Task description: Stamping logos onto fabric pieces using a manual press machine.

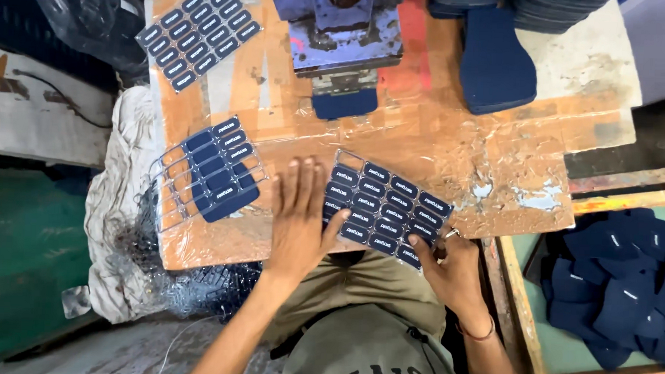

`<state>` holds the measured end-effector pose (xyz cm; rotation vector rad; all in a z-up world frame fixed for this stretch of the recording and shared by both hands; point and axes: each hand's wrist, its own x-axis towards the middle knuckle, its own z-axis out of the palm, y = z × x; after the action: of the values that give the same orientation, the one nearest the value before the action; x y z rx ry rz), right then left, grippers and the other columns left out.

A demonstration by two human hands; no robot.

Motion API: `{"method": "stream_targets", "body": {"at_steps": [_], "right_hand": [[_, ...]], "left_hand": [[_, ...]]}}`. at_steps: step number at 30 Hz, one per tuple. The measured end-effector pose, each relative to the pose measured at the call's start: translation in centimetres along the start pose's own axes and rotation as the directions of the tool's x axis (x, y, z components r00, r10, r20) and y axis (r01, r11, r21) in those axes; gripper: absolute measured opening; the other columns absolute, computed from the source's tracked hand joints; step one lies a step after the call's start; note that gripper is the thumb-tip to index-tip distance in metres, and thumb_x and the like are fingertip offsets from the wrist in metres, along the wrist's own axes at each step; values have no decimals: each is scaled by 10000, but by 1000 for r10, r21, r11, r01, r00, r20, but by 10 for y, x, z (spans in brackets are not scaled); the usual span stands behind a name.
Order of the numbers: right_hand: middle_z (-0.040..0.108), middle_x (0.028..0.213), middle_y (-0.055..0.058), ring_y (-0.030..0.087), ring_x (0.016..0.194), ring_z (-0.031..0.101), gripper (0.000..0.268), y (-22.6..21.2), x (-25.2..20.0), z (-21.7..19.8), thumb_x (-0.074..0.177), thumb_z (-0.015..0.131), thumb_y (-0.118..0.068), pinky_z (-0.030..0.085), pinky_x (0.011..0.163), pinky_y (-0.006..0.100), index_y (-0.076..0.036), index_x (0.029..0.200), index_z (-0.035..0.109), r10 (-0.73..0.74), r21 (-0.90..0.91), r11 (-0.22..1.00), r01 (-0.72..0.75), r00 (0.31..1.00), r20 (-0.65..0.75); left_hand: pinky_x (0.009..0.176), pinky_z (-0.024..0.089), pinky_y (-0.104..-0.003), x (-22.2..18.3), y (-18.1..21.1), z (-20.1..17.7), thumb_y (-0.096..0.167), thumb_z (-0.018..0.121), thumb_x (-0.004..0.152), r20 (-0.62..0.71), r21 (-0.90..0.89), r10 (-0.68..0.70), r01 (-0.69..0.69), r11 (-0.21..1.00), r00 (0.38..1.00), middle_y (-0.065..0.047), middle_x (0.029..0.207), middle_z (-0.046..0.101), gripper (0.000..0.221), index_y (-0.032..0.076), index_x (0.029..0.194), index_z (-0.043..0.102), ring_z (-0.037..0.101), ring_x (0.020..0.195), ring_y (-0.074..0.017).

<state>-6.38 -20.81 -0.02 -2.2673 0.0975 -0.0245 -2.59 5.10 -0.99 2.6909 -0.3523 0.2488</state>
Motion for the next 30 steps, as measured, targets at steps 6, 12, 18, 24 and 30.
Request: {"method": "stream_targets", "body": {"at_steps": [6,12,18,24,30], "right_hand": [[609,535,113,174,414,531,263,7,1,-1,854,811,-204,407,424,345,17,831,669,-21,-72,997,23,999,40],[613,557,142,198,416,521,259,10,2,-1,868,794,-198,401,428,349,30,836,674,-60,-64,996,63,997,46],[620,576,1,33,496,482,201,2,-2,-15,876,753,-151,367,417,267,6,991,702,101,230,966,-116,992,78],[562,548,17,39,498,429,198,13,-4,-10,876,795,-154,324,425,274,15,927,704,137,169,975,-145,989,62],[568,516,48,99,451,445,248,20,-5,-9,885,822,-191,347,446,305,22,862,696,41,-87,996,-38,998,39]], "left_hand": [[1243,33,-652,-10,41,4,632,529,964,203,-52,74,-65,997,976,-170,1664,238,905,-33,1549,340,94,1564,-388],[1226,25,-685,14,12,5,640,506,982,-2,150,-30,30,988,1000,-183,1661,291,894,-29,1557,365,79,1566,-429],[1260,65,-645,20,-11,1,580,510,1037,-83,170,-162,174,970,983,-304,1646,276,876,-100,1558,329,127,1570,-471],[1290,95,-615,-21,16,8,478,523,1064,79,-28,130,-129,991,988,-179,1721,287,747,14,1627,362,136,1606,-436],[1227,30,-685,-5,22,3,582,526,1002,0,95,52,-52,994,999,-142,1689,250,826,36,1594,343,84,1566,-392]]}}
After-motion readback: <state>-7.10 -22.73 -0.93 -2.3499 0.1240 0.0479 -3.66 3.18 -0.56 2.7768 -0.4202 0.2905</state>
